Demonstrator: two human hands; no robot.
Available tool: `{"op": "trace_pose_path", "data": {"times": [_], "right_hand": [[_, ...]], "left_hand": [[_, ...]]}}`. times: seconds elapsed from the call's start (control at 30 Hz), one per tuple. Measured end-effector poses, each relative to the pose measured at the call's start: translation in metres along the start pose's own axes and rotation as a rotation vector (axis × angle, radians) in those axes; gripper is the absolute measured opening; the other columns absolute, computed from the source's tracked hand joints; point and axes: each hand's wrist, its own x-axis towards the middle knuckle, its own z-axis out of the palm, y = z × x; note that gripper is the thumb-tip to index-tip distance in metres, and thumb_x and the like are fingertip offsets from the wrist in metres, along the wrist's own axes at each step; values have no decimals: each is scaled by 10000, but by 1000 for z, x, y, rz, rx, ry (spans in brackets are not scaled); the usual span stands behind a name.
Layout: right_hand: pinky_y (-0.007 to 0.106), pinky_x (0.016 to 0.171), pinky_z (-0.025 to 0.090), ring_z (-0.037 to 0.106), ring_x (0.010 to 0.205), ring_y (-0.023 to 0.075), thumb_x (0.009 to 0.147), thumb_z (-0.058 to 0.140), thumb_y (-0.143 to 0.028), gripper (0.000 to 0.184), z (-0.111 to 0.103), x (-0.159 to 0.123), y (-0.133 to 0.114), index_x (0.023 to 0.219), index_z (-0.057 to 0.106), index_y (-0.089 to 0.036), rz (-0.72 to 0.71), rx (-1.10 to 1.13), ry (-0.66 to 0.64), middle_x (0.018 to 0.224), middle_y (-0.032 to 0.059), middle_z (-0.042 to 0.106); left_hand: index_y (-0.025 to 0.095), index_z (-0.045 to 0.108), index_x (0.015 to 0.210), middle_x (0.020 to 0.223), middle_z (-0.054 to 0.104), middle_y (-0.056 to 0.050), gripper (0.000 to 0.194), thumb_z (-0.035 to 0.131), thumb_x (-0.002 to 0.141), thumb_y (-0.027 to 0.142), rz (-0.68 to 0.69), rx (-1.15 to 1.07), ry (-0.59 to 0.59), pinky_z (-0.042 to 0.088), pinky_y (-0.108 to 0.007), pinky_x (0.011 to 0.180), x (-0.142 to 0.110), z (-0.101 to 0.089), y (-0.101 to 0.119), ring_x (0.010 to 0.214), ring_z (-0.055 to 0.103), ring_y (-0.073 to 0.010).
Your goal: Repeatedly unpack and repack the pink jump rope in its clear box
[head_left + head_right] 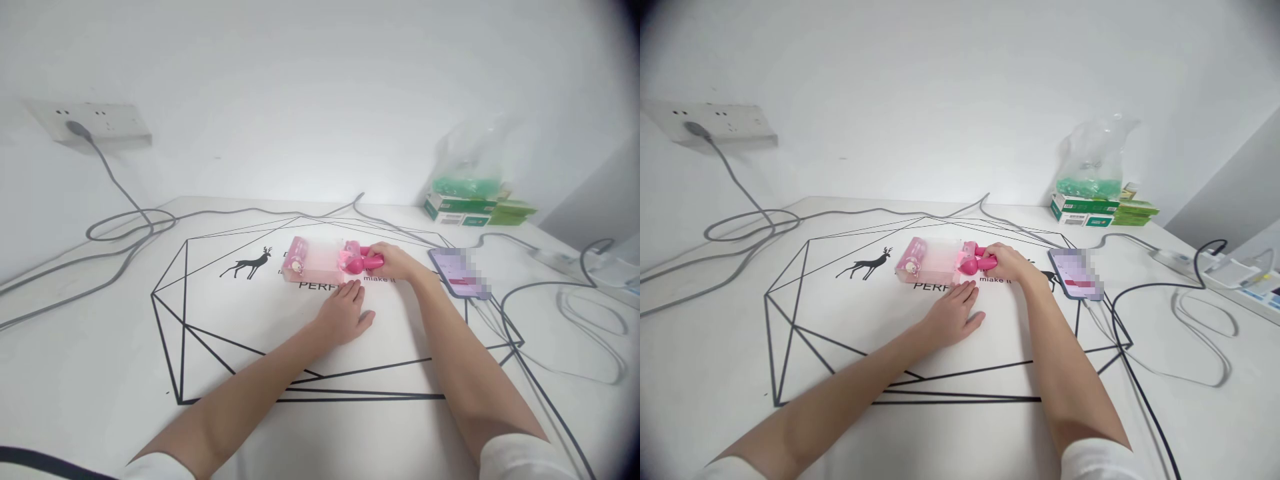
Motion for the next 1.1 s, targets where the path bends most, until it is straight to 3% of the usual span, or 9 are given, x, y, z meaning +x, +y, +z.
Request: {"op": "trace_pose_path", "data": {"times": [0.17,0.33,0.47,0.67,0.8,0.9,1.0,1.1], "right_hand": [[296,736,444,627,896,232,667,724,-361,227,-21,-6,3,823,662,-208,13,2,41,998,49,690],[289,684,426,617,820,218,657,691,-273,226,-50,-15,-9,874,680,-209,52,28,92,921,27,692],[297,693,428,607,822,211,638,666,-226,269,-63,-20,-18,906,665,-211,91,50,145,956,31,662],[332,760,431,590,860,212,645,631,-207,252,-74,-24,-23,896,648,-211,18,69,195,1020,40,636],[345,763,435,590,870,221,644,628,-197,252,-87,-30,-35,894,653,-206,-10,94,242,1032,47,640],[357,793,447,598,924,239,644,637,-191,233,-93,-31,-47,876,648,-213,-62,118,281,1057,49,644],[366,819,461,606,947,242,644,641,-171,256,-88,-26,-60,895,652,-222,-118,122,292,1066,46,644],[367,848,471,611,977,239,651,646,-153,269,-75,-17,-75,909,661,-226,-126,115,293,1109,51,628]], "left_hand": [[4,487,1392,1484,456,-244,598,420,981,433,16,-15,-8,302,-460,1186,0,-2,0,1411,413,-327],[102,509,1374,1525,420,-201,498,450,976,394,61,-42,29,333,-484,1164,-1,-9,3,1428,390,-313],[102,513,1373,1543,390,-204,501,459,975,402,125,-24,40,363,-485,1143,-10,-17,18,1431,378,-333],[143,576,1305,1436,538,-156,413,494,963,359,235,-94,154,446,-453,1086,-24,-51,34,1327,512,-312],[213,619,1222,1307,641,-101,296,506,961,296,103,-365,369,488,-398,1047,-14,-90,17,1234,587,-233],[230,589,1248,1371,585,-105,317,548,941,301,-161,-705,534,423,-447,1114,1,-109,2,1326,508,-248],[286,478,1373,1510,442,-95,491,630,915,373,-504,-1199,578,400,-456,1131,17,-109,-4,1395,436,-258],[335,343,1466,1540,400,-84,721,732,859,359,-560,-1629,570,373,-394,1156,32,-102,2,1399,437,-215]]}}
